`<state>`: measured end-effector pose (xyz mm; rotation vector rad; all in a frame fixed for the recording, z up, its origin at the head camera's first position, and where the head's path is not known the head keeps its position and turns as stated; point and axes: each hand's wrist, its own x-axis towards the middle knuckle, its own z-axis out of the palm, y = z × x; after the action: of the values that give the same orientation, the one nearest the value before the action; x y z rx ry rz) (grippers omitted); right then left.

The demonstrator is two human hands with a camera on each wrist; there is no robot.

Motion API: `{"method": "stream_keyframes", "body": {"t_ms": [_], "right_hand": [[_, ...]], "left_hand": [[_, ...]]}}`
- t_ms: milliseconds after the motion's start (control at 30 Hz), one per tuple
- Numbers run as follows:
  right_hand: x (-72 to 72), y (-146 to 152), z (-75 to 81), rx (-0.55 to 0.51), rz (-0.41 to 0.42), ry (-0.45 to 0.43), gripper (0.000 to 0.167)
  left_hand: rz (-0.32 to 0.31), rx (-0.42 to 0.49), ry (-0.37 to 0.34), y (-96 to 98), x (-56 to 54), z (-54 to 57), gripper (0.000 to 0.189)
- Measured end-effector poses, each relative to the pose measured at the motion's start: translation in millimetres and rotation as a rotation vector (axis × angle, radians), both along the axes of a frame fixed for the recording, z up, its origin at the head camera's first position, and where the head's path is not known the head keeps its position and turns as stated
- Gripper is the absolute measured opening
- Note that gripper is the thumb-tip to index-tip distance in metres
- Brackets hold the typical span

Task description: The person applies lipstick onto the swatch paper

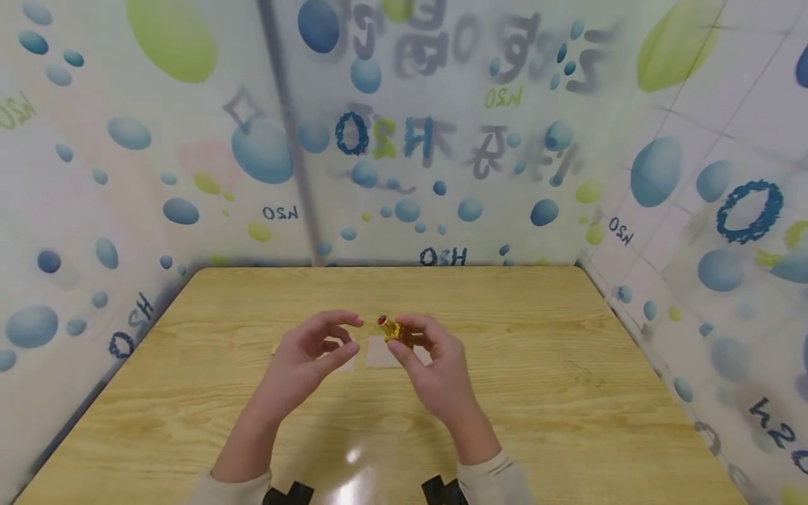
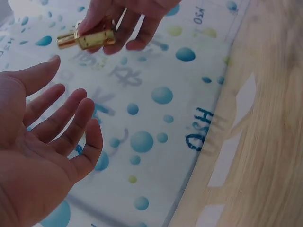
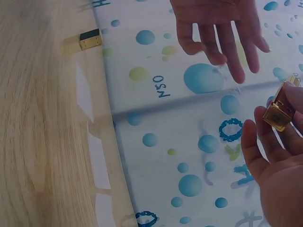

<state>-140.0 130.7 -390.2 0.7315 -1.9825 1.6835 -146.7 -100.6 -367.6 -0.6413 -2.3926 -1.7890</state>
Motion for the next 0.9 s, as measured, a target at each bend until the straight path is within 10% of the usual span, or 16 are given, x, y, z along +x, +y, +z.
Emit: {"method": "stream_keyframes", "body": {"t_ms": [433,900], "right_hand": [[2.5,-11,-3.4,0.010,0.100,-0.031,0.030],[1.6,-21,-8.6,-0.019,0.184,-0.023,0.031]], "left_hand": [[-0.080,0.317,-0.184,26.2,2.5,-8.0,0.034],[-0.110,0.443,-0.082,31.8,3.9,-11.3,0.031]]}}
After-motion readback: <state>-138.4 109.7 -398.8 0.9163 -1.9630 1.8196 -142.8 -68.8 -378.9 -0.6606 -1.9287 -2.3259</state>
